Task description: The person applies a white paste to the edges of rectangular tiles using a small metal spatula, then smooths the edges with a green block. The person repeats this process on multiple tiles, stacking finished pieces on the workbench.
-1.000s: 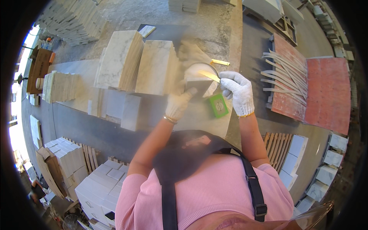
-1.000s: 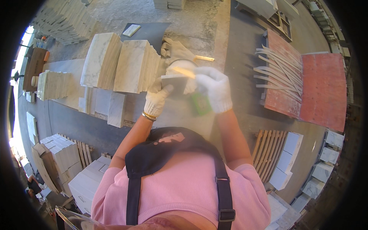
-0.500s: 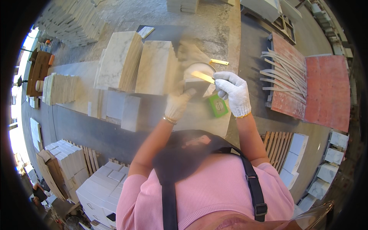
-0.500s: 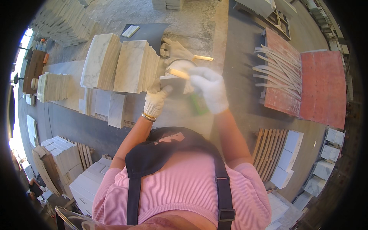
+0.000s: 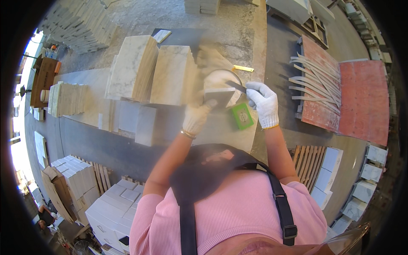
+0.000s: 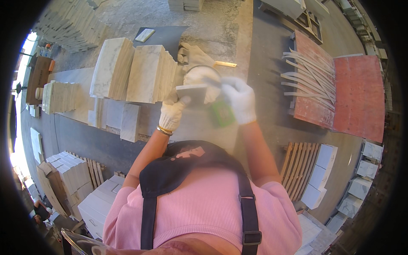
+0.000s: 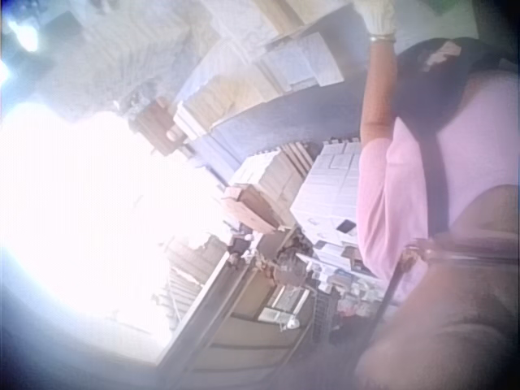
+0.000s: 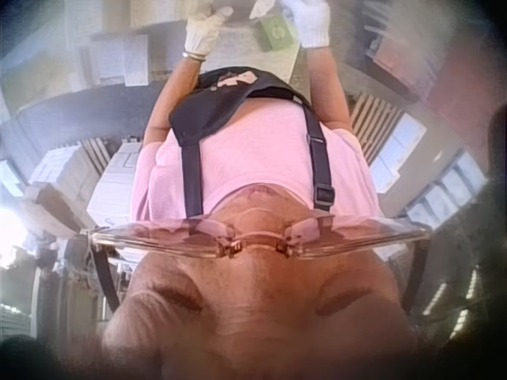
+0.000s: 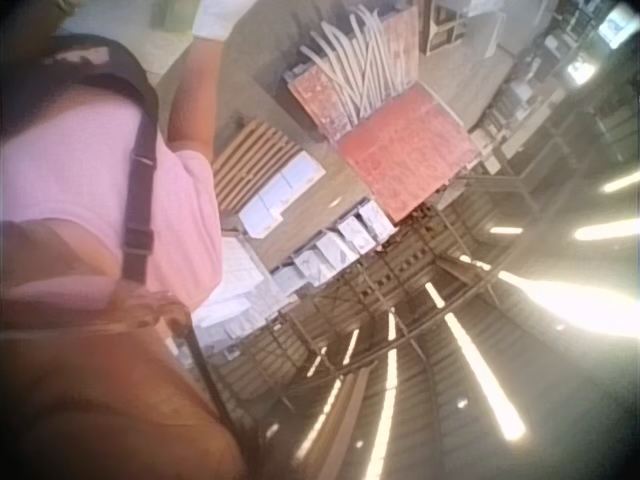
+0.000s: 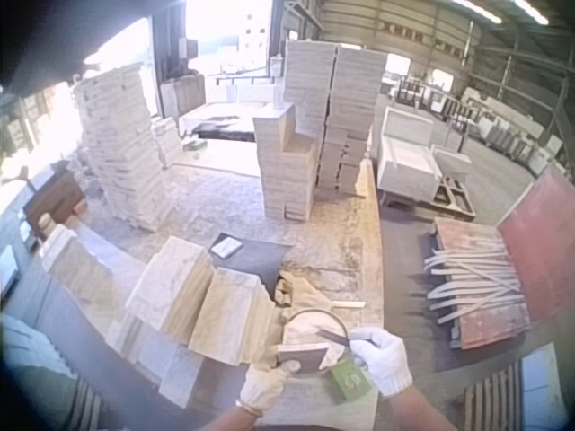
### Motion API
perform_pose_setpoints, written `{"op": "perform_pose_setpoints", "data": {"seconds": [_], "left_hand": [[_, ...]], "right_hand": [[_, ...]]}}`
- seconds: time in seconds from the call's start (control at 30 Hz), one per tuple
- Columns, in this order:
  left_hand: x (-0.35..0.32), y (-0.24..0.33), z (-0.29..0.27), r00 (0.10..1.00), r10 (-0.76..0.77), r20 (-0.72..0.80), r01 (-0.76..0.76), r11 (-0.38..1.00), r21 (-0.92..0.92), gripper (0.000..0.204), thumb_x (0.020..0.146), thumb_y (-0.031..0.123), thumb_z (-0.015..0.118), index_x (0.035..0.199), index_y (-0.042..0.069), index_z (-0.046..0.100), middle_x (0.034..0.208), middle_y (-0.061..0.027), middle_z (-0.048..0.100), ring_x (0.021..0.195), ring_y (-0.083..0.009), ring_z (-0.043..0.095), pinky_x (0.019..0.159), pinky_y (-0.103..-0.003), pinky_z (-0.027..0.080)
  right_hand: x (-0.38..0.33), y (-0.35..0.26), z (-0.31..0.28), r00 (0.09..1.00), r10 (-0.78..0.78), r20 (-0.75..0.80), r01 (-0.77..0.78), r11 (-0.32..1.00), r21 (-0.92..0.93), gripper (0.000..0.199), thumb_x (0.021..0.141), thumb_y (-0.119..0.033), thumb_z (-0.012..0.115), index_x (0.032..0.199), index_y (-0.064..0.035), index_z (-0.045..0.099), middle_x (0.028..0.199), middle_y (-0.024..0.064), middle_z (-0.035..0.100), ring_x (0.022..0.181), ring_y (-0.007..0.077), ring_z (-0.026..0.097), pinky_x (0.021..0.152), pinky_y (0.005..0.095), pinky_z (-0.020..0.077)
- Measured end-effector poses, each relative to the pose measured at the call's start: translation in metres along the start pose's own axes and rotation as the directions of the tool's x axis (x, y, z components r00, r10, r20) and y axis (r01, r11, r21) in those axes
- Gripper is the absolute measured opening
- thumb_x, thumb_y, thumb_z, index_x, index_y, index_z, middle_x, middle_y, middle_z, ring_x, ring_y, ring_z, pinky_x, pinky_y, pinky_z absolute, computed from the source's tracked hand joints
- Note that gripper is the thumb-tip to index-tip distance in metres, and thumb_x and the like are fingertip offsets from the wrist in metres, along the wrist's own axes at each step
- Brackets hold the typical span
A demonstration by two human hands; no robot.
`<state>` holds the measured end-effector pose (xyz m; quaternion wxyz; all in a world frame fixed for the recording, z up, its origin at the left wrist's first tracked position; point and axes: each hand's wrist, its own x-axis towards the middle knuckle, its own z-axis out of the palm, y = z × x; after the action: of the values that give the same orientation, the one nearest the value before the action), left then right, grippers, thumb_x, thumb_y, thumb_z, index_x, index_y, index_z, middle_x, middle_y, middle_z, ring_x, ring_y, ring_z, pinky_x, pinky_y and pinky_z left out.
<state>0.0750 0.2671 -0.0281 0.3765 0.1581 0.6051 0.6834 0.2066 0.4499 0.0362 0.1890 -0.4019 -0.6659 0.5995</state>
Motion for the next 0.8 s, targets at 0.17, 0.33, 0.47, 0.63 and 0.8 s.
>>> {"op": "perform_pose_setpoints", "data": {"seconds": [0.17, 0.33, 0.47, 0.63, 0.8], "left_hand": [[-0.002, 0.006, 0.000, 1.000, -0.021, -0.015, 0.022, 0.998, 0.061, 0.049, 0.092, 0.027, 0.076, 0.130, -0.001, 0.062, 0.116, -0.0079, 0.070, 0.103, -0.0140, 0.060, 0.092, -0.030, 0.049], [-0.004, 0.015, -0.002, 0.999, -0.048, -0.017, 0.049, 0.992, 0.113, 0.046, 0.091, 0.022, 0.075, 0.129, -0.001, 0.062, 0.113, -0.0074, 0.070, 0.100, -0.0143, 0.061, 0.088, -0.030, 0.050], [-0.005, 0.016, 0.000, 0.998, -0.063, -0.010, 0.064, 0.995, 0.078, 0.045, 0.091, 0.019, 0.075, 0.128, -0.001, 0.062, 0.112, -0.0080, 0.070, 0.099, -0.0154, 0.062, 0.086, -0.031, 0.051], [-0.004, 0.012, 0.000, 0.997, -0.044, -0.060, 0.050, 0.993, 0.106, 0.044, 0.092, 0.018, 0.073, 0.130, -0.001, 0.061, 0.117, -0.0106, 0.069, 0.104, -0.0184, 0.062, 0.092, -0.033, 0.050], [0.004, 0.007, 0.000, 0.999, -0.009, -0.047, 0.011, 0.999, 0.051, 0.045, 0.093, 0.018, 0.072, 0.131, -0.002, 0.060, 0.120, -0.0106, 0.069, 0.108, -0.0195, 0.061, 0.097, -0.034, 0.048]], "right_hand": [[0.004, 0.035, 0.013, 0.958, -0.280, 0.069, 0.266, 0.766, -0.586, 0.020, 0.091, -0.019, 0.066, 0.107, -0.0124, 0.075, 0.096, 0.0084, 0.075, 0.084, 0.0242, 0.071, 0.074, 0.0352, 0.0551], [0.001, 0.037, 0.029, 0.979, -0.001, 0.202, 0.159, 0.620, -0.769, 0.024, 0.091, -0.033, 0.064, 0.105, -0.0163, 0.076, 0.101, 0.0103, 0.075, 0.091, 0.0327, 0.070, 0.080, 0.0387, 0.0555], [-0.008, 0.035, 0.009, 0.992, -0.022, 0.123, 0.098, 0.744, -0.661, 0.031, 0.092, -0.040, 0.067, 0.107, -0.0136, 0.074, 0.094, 0.0108, 0.075, 0.085, 0.0268, 0.071, 0.077, 0.0361, 0.0546], [-0.006, 0.051, -0.042, 0.994, 0.050, -0.098, -0.097, 0.813, -0.574, 0.042, 0.085, -0.044, 0.074, 0.112, -0.0115, 0.072, 0.092, 0.0108, 0.074, 0.085, 0.0251, 0.069, 0.078, 0.0369, 0.0527], [0.024, 0.088, -0.046, 0.980, -0.124, -0.157, 0.017, 0.834, -0.552, 0.059, 0.078, -0.040, 0.080, 0.129, -0.0130, 0.067, 0.118, 0.0119, 0.068, 0.099, 0.0249, 0.067, 0.089, 0.0355, 0.0527]]}}
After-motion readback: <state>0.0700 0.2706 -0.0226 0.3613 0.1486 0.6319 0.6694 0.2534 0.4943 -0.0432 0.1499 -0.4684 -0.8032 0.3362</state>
